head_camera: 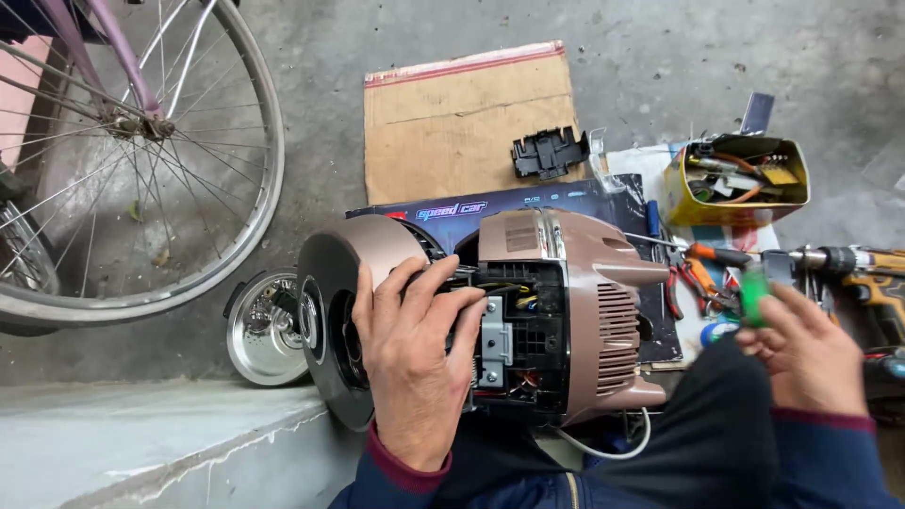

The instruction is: Repairing an electronic appliance by soldering internal wires and assembling the motor housing components.

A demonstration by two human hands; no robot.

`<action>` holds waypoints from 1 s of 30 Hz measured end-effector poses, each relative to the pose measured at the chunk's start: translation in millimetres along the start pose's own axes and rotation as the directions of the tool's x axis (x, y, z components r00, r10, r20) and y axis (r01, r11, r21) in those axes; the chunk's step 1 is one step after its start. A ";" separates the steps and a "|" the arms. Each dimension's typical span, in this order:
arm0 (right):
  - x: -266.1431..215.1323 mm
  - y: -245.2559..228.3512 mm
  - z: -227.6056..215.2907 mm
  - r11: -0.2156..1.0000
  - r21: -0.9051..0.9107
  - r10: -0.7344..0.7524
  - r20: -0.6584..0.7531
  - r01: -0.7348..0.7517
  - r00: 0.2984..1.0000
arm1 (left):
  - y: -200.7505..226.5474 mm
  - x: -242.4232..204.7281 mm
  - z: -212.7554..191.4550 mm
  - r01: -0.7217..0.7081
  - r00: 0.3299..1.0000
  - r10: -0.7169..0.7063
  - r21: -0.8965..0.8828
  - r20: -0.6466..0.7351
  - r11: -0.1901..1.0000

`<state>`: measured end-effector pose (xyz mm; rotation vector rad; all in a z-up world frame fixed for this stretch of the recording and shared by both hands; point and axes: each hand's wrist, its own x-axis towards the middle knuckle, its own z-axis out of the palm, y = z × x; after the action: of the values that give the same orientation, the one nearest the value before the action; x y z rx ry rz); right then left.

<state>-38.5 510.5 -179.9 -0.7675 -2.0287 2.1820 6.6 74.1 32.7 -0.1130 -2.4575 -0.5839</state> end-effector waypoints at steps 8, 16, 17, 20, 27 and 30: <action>-131.4 -141.0 97.3 0.781 0.609 -0.178 0.433 -0.141 0.883 | -5.2 -0.3 -3.6 -0.008 1.000 0.008 -0.003 0.006 1.000; -174.5 -160.9 201.5 0.939 0.290 -0.017 0.580 -0.186 0.815 | -13.3 16.8 -2.1 0.013 1.000 -0.013 -0.053 0.005 0.998; -175.4 -160.5 206.6 0.953 0.243 0.009 0.579 -0.183 0.815 | -11.3 18.2 -1.3 0.012 1.000 -0.013 -0.046 -0.002 0.999; -174.4 -163.9 216.7 0.951 0.162 0.134 0.555 -0.265 0.821 | -6.3 20.7 1.5 0.021 1.000 -0.021 -0.023 -0.001 0.999; -178.2 -162.3 210.5 0.915 0.166 0.240 0.508 -0.368 0.827 | 6.3 18.8 7.1 0.004 1.000 -0.005 -0.026 -0.012 1.000; -185.8 -166.0 209.5 0.891 0.233 0.222 0.524 -0.389 0.822 | 7.5 17.0 8.0 0.006 1.000 -0.006 -0.013 -0.001 1.000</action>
<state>-6.1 269.9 37.2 -0.5785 -1.7045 3.0715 -10.0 83.4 39.6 -0.1100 -2.4539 -0.6020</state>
